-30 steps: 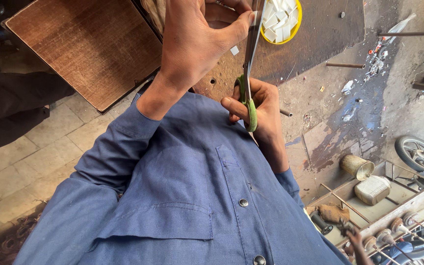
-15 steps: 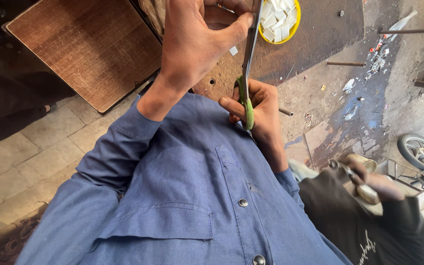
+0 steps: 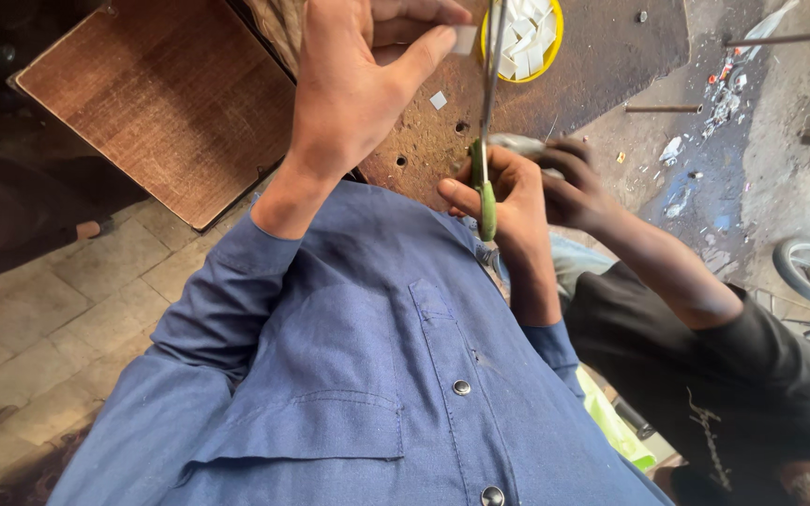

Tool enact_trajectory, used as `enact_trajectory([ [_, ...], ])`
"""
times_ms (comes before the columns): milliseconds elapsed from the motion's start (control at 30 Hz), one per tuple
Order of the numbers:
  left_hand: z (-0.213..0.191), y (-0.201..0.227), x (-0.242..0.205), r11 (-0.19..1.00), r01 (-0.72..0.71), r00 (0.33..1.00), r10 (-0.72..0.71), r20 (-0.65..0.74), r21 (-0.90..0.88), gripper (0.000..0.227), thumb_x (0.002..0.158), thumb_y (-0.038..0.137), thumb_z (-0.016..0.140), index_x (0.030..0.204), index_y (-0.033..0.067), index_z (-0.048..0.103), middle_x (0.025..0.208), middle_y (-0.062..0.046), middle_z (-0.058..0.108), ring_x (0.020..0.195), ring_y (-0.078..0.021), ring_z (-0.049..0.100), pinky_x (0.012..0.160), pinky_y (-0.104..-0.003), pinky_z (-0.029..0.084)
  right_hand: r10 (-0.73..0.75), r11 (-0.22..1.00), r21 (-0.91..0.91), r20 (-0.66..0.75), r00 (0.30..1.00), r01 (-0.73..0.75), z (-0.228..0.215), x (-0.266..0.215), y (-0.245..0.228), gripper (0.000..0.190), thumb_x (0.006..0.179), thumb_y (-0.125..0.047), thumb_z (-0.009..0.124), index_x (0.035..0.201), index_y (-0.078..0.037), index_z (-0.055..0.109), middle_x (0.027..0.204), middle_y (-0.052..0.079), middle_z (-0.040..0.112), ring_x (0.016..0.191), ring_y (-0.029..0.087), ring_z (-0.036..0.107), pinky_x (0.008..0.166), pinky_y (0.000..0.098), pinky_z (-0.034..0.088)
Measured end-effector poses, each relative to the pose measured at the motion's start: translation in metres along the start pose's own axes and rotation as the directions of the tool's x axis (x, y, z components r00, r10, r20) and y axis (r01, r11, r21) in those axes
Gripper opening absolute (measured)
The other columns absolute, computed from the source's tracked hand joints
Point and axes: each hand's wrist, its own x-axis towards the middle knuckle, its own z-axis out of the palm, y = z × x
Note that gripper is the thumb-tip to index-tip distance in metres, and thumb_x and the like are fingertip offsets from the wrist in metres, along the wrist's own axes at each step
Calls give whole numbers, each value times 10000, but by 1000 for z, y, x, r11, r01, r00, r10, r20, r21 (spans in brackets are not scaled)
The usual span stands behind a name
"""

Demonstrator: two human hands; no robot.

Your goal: The person cuts small white rectangular pieces using scissors and places them into the slots of a circular motor stator. The person handles the stator and the white pieces repeatedly, arranging them into the component.

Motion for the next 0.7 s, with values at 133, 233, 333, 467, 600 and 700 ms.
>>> enact_trajectory([
  [133, -4, -5, 0, 997, 63, 998, -64, -3, -35, 146, 1003, -83, 704, 1145, -67, 679, 1138, -132, 775, 1067, -186, 789, 996, -296, 655, -93, 994, -57, 3, 996, 93, -29, -3, 4, 245, 846, -103, 843, 976, -17, 655, 882, 30, 699, 810, 103, 689, 735, 235, 560],
  [233, -7, -6, 0, 996, 79, 997, -79, 12, -35, 159, 980, -104, 701, 1133, -73, 677, 1131, -140, 770, 1056, -193, 792, 983, -302, 663, -181, 969, -182, -63, 982, 167, -70, 1, -3, 278, 847, -102, 868, 1015, -6, 668, 928, 48, 694, 867, 113, 670, 778, 238, 531],
  [333, -9, -6, 3, 992, 80, 997, -78, 20, -101, 223, 971, -121, 687, 1177, -65, 623, 1132, -143, 762, 1054, -197, 792, 976, -310, 666, -294, 932, -254, -109, 950, 260, -116, 29, -21, 312, 913, -138, 906, 1082, -24, 669, 974, 44, 723, 886, 115, 714, 823, 237, 596],
  [467, -15, -5, 1, 993, 99, 994, -101, -30, -60, 293, 904, -125, 675, 1144, -20, 542, 1049, -92, 714, 1000, -163, 772, 861, -267, 637, -295, 697, -716, -235, 926, 40, -166, 94, -26, 395, 859, -252, 1019, 820, -50, 681, 737, 41, 666, 630, 111, 600, 556, 287, 463],
  [600, -28, -9, -7, 995, 87, 994, -90, -61, -58, 297, 951, -150, 661, 1182, 8, 562, 1052, -81, 724, 1023, -151, 757, 900, -260, 624, -397, 403, -914, -209, 893, -35, -197, 155, -9, 517, 666, -366, 1073, 750, -10, 708, 683, 84, 694, 589, 147, 654, 560, 325, 524],
  [700, -46, -20, -25, 980, 184, 963, -196, -187, -77, 289, 906, -148, 665, 1133, 16, 594, 993, -80, 718, 956, -137, 735, 825, -250, 603, -296, 366, -930, -163, 941, -45, -207, 178, -2, 545, 642, -390, 1053, 845, 13, 747, 773, 133, 733, 640, 163, 685, 642, 321, 558],
])
